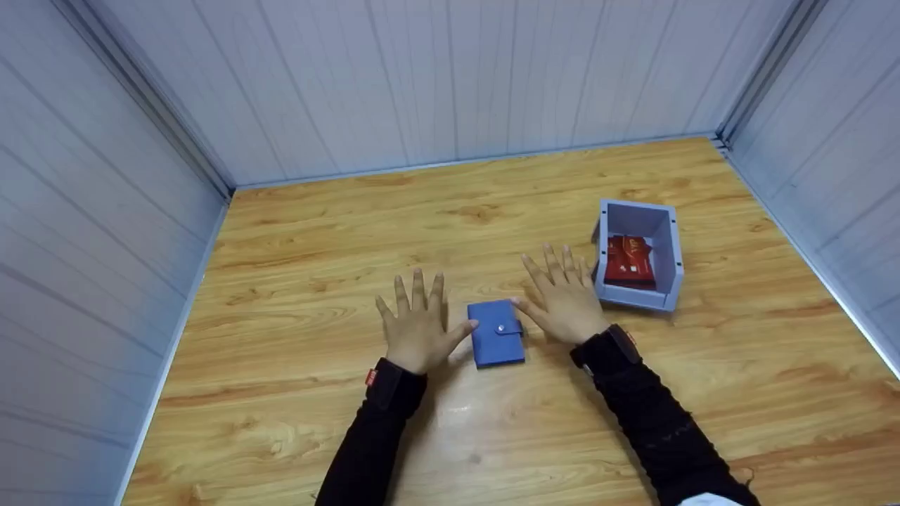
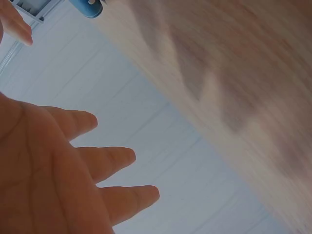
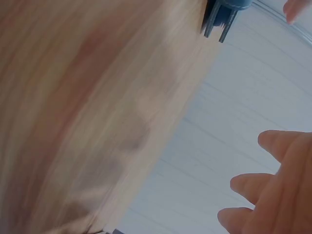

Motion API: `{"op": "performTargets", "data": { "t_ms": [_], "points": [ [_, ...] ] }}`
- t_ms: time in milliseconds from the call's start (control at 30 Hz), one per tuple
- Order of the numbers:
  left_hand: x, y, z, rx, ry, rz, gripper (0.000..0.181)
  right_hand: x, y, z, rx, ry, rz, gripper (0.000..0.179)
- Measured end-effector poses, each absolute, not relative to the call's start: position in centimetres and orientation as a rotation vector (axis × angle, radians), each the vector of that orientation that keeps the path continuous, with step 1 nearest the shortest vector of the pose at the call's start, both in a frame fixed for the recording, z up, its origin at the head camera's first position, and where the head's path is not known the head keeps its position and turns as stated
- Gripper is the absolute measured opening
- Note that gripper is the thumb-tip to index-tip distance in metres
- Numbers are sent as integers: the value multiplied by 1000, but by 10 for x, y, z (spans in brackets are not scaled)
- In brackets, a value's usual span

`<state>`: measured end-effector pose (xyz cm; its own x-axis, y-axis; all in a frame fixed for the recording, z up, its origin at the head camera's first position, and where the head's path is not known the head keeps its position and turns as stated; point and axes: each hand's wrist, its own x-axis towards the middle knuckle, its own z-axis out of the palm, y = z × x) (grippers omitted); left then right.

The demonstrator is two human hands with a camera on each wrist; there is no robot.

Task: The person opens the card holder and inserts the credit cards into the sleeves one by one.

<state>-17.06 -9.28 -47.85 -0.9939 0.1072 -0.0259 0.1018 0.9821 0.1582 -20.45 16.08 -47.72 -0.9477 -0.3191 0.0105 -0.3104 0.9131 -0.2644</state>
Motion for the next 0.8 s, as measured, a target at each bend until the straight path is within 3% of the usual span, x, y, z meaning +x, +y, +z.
{"op": "performTargets", "data": {
  "t_ms": [567, 800],
  "points": [
    [-165, -79, -471, 446, 2979, 419, 105, -196, 155, -466, -556, 3061, -547, 76],
    [-158, -71, -480, 570, 2894, 478, 105, -186, 141, -469, -663, 3070, -528, 53]
  ]
}}
